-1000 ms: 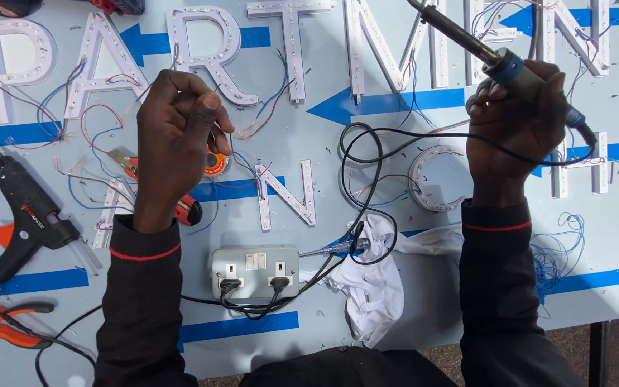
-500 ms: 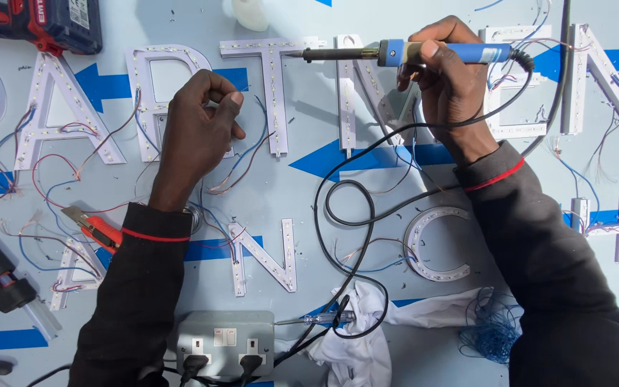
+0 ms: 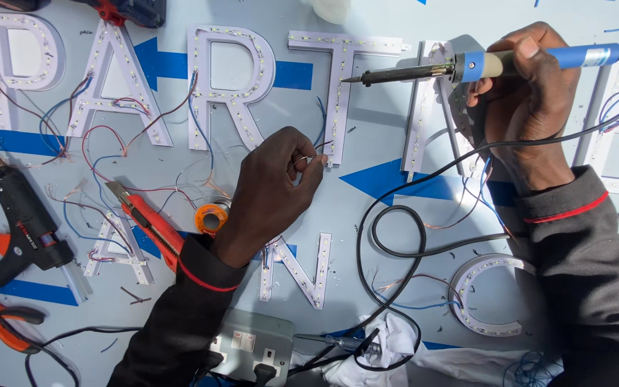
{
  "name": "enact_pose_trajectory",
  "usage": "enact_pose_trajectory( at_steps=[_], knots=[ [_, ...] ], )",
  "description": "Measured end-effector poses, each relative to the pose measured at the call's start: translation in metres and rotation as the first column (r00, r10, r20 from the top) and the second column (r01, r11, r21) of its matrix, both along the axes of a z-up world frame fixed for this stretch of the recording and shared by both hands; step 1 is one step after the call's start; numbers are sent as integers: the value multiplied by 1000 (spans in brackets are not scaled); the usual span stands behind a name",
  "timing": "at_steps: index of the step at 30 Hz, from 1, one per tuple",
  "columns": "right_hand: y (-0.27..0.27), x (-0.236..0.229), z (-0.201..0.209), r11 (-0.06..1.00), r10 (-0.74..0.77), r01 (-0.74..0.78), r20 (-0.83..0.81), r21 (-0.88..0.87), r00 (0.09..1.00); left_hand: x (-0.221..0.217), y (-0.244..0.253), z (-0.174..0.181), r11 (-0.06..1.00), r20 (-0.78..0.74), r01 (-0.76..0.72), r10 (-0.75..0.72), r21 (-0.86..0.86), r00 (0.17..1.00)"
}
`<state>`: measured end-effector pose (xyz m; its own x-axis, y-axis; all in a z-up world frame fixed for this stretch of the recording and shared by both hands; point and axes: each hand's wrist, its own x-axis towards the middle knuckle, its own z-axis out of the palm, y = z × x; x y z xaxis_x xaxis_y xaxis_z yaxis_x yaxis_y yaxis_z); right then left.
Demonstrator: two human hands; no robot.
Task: The person solders wires to LED strips mounted on large white letters spelling 'THE APARTMENT HANCOCK' on a workbench. They use a soldering iron and solder wire to connect the wires, occasionally using pliers and a utility knife to prepare the connections.
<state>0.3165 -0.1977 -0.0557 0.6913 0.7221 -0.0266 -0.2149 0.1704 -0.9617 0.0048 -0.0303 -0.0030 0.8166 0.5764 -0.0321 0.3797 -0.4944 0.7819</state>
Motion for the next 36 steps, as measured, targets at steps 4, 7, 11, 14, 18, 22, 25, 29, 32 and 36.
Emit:
enact_pose_trajectory(
  at_steps=[4, 7, 11, 14, 18, 22, 25, 29, 32, 36],
  knots=[
    [0, 0, -4, 1000, 3, -3, 76, -8, 997, -1, 13, 9, 977, 59, 16, -4, -211, 998],
    [-1, 0, -4, 1000, -5, 4, 85, 13, 996, 10, 27, 10, 974, 29, -36, 43, -225, 999],
    [2, 0, -6, 998, 19, -24, 82, 51, 996, 32, 39, -1, 992, 119, -81, 93, -101, 989],
    [3, 1, -9, 998, 0, -4, 60, 62, 998, 48, 41, -7, 988, 132, -130, 140, -77, 981],
    [3, -1, -11, 997, 18, -23, 80, 71, 997, 57, 41, -14, 992, 146, -124, 118, 35, 982],
    [1, 2, -15, 997, 40, -47, 113, 62, 993, 59, 40, -16, 989, 167, -147, 141, 25, 976],
    [0, 2, -17, 998, 43, -50, 194, 33, 980, 57, 41, -17, 989, 163, -139, 128, 53, 978],
    [-2, 2, -19, 999, 37, -41, 200, 18, 979, 56, 41, -18, 990, 171, -102, 85, 93, 982],
    [-5, 6, -24, 999, 40, -44, 255, 7, 966, 56, 41, -18, 991, 173, -82, 62, 110, 983],
    [-7, 6, -21, 998, 45, -26, 344, -60, 938, 55, 41, -19, 992, 170, -74, 55, 105, 984]
  ],
)
